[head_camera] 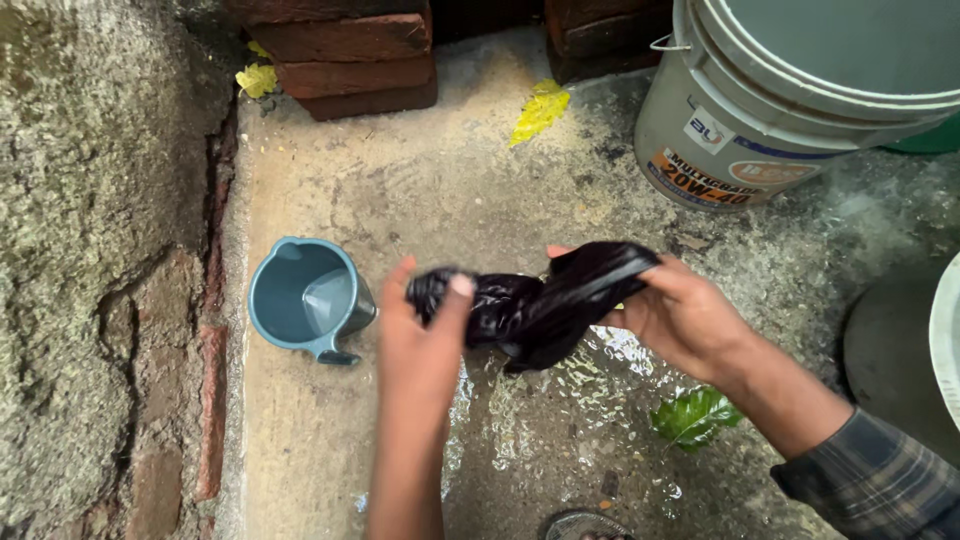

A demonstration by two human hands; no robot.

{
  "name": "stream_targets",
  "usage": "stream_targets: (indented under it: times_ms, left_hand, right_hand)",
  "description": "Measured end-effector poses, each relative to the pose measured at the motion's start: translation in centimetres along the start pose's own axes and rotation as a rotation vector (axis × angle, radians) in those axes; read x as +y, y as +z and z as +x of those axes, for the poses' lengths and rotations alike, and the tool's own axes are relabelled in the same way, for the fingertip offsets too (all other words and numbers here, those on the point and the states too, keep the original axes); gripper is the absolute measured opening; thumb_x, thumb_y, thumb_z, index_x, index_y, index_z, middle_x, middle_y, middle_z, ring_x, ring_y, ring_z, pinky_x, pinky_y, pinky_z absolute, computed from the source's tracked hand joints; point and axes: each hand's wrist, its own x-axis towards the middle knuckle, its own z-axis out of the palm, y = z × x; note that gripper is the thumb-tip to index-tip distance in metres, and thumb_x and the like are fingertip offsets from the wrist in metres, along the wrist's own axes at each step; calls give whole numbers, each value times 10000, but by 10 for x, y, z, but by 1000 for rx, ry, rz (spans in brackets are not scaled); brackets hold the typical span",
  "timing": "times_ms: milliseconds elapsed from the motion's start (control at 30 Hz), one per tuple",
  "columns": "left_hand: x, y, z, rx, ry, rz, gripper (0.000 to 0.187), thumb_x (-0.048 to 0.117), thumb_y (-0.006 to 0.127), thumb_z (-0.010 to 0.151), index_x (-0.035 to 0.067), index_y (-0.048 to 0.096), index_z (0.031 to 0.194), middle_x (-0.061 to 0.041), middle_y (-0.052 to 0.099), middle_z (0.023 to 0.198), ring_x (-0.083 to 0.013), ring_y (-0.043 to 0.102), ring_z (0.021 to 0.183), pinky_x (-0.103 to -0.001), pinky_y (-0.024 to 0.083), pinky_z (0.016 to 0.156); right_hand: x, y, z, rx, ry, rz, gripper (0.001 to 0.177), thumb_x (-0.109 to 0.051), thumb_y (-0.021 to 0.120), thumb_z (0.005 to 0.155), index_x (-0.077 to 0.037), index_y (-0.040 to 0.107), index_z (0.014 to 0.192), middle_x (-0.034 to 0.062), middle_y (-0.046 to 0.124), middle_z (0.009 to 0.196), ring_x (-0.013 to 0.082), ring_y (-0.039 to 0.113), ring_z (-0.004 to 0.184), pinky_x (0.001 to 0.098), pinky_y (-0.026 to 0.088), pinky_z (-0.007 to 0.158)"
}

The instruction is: The person washes a piece of black fabric on a concrete floor by hand using water from buckets and pouring it with a plastic mug.

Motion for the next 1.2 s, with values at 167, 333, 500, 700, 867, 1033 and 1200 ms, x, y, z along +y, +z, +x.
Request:
stream_targets:
  times_ms: [167,333,500,700,867,1033,1200]
  left_hand:
    - [-37,0,-11,-6,-104,781,682,397,727,872,107,522,1454,-213,521,1451,-382,535,1313,-476,419,1089]
    - [-62,5,-20,-134,-158,897,679,387,661,888,164,466,1499,-173,472,1521,-393,425,1424,-486,355,1165]
    - [-91,7,-24,-375,-133,1180,729,349,649,916,171,336,1550,-149,254,1641,-487,119,1509,-524,254,1212]
    - [-108,-4,-24,-367,-11,1123,715,329,627,942,133,315,1555,-146,185,1662,-482,47,1523,-541,242,1195]
    - [-114,-25,-21,-246,252,952,640,273,611,946,52,399,1508,-155,269,1660,-470,111,1539,-548,275,1174]
    - [-119,-39,-20,-154,355,828,570,256,550,1016,44,408,1526,-175,304,1669,-477,160,1553,-562,244,1208]
    - [-118,-44,-14,-103,375,772,548,258,482,1026,73,439,1539,-173,319,1675,-472,166,1573,-559,223,1222]
  right_hand:
    - [-20,20,-3,-189,-136,478,517,-301,343,1054,53,621,1309,290,566,1456,356,609,1303,543,483,1084]
    - [0,15,-3,-80,-453,77,431,-236,412,1095,45,618,1350,285,602,1485,386,606,1367,527,449,1211]
    - [50,-20,29,9,-420,-997,651,-70,532,783,18,539,1427,233,514,1503,381,482,1393,494,376,1138]
    - [87,-62,35,232,-376,-1129,472,-217,643,811,-55,590,1251,190,485,1523,374,536,1372,431,475,1093]
    - [99,-42,86,137,-421,-1201,814,-210,722,833,15,373,1533,375,236,1549,552,268,1430,575,291,1136]
    - [140,36,116,-165,-666,-1144,757,-234,653,815,-35,408,1503,352,322,1541,551,349,1417,559,291,1185]
    - [187,104,87,-500,-629,-1392,664,-357,542,977,-26,392,1532,331,304,1573,497,283,1468,631,153,1213]
